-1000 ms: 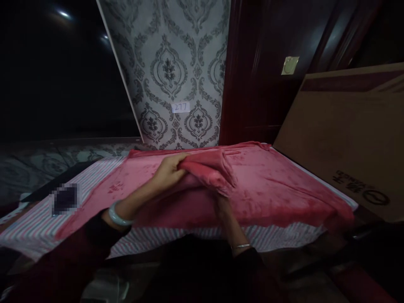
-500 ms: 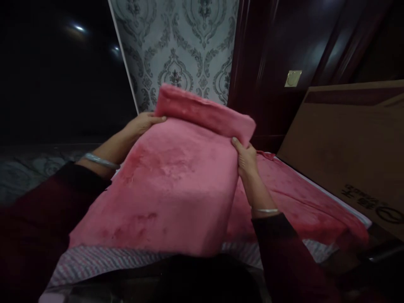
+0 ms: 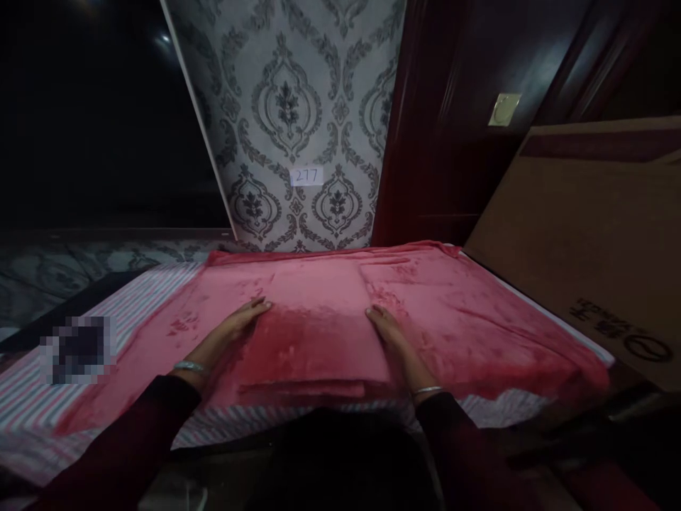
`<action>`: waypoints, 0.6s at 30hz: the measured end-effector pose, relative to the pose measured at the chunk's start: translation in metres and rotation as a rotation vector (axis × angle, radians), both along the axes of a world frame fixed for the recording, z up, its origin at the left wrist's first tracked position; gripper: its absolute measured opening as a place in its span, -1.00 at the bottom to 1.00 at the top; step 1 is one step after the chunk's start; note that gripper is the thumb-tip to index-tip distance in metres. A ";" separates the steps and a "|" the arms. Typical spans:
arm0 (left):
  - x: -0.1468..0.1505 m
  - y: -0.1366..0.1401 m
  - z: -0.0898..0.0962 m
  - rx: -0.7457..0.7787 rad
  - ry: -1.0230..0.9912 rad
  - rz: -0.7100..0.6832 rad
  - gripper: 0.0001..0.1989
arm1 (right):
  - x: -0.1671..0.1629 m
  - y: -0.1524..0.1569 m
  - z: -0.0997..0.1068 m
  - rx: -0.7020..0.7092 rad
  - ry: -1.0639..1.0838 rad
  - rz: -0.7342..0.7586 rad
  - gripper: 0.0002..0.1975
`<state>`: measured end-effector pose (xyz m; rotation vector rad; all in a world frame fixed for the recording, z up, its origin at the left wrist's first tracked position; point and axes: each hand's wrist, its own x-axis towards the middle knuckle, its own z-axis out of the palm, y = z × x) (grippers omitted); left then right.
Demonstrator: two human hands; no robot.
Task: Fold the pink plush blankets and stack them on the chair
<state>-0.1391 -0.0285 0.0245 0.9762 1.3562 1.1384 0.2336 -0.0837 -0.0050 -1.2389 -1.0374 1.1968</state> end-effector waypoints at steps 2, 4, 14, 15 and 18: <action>0.000 -0.010 -0.007 -0.034 -0.087 0.001 -0.13 | -0.006 0.003 0.004 -0.091 0.009 0.012 -0.51; 0.004 -0.024 -0.012 0.006 -0.137 -0.010 -0.13 | -0.010 0.003 0.007 -0.140 0.023 0.055 -0.58; 0.017 -0.061 -0.013 0.061 -0.008 -0.025 -0.52 | 0.003 -0.029 -0.020 -0.004 -0.163 0.038 -0.18; 0.018 -0.064 -0.011 0.046 -0.014 -0.040 -0.53 | 0.006 -0.036 -0.025 0.048 -0.226 0.040 -0.13; 0.025 -0.075 -0.004 0.046 -0.017 -0.023 -0.57 | 0.014 -0.060 -0.037 0.197 -0.404 0.071 -0.13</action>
